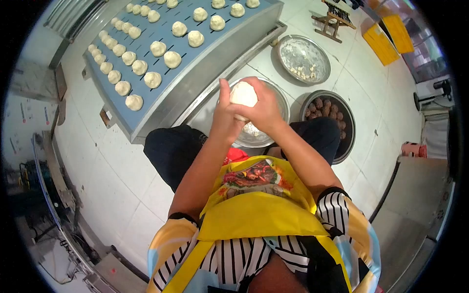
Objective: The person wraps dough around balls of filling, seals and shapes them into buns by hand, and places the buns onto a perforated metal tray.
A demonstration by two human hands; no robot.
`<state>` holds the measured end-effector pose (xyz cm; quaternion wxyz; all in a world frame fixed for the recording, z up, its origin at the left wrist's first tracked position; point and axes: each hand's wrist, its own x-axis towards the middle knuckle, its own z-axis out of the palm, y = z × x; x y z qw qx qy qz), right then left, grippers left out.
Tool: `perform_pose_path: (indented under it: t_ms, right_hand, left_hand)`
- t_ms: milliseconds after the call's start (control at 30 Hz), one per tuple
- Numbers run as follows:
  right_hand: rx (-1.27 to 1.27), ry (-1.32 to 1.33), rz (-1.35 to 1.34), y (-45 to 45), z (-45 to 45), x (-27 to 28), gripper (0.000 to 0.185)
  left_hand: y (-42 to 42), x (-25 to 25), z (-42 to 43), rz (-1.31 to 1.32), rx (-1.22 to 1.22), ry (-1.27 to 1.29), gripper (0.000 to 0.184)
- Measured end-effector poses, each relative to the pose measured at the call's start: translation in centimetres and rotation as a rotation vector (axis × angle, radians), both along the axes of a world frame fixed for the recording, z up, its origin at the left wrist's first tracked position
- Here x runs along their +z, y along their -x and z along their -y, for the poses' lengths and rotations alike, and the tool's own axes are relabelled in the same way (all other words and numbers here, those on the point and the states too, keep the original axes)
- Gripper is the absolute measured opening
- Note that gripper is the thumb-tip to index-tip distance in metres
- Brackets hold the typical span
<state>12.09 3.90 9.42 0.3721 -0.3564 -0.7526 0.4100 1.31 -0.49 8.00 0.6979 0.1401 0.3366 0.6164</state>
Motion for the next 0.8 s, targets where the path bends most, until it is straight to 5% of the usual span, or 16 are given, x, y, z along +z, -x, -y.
perform_pose_path:
  t_ms: [33, 133, 167, 200, 333, 433, 533, 633, 733, 800]
  right_hand:
    - [-0.026, -0.111, 0.055, -0.1, 0.2, 0.0, 0.061]
    - [0.204, 0.395, -0.175, -0.8, 0.9, 2.2, 0.059]
    - [0.126, 0.293, -0.096, -0.7, 0.9, 1.5, 0.06]
    - [0.05, 0.19, -0.018, -0.5, 0.8, 0.3, 0.06]
    - [-0.024, -0.163, 0.091, -0.2, 0.6, 0.4, 0.062]
    - [0.122, 0.247, -0.038, -0.4, 0.6, 1.3, 0.06]
    - [-0.078, -0.084, 0.17, 0.4, 1.0, 0.3, 0.058]
    - [0.133, 0.112, -0.087, -0.1, 1.2, 1.4, 0.058]
    - [0.149, 0.248, 0.0, -0.5, 0.6, 0.8, 0.062]
    - [0.093, 0.088, 0.075, -0.1, 0.5, -0.1, 0.062]
  left_hand:
    - [0.1, 0.1, 0.2, 0.014, -0.026, -0.015, 0.065]
    - [2.2, -0.4, 0.1, 0.169, -0.262, -0.162, 0.06]
    - [2.7, -0.6, 0.3, 0.24, -0.371, -0.223, 0.058]
    - [0.9, 1.3, 0.9, 0.033, -0.12, 0.046, 0.058]
    - [0.6, 1.1, 0.5, 0.074, -0.069, 0.016, 0.058]
    - [0.8, 1.0, 0.6, 0.005, -0.038, 0.071, 0.06]
    - [0.6, -0.9, 0.0, -0.021, -0.001, 0.034, 0.062]
    - [1.1, -0.6, 0.5, 0.042, -0.041, 0.051, 0.062]
    - [1.1, 0.1, 0.4, 0.008, -0.045, 0.073, 0.061]
    - [0.9, -1.2, 0.1, 0.013, -0.013, -0.02, 0.06]
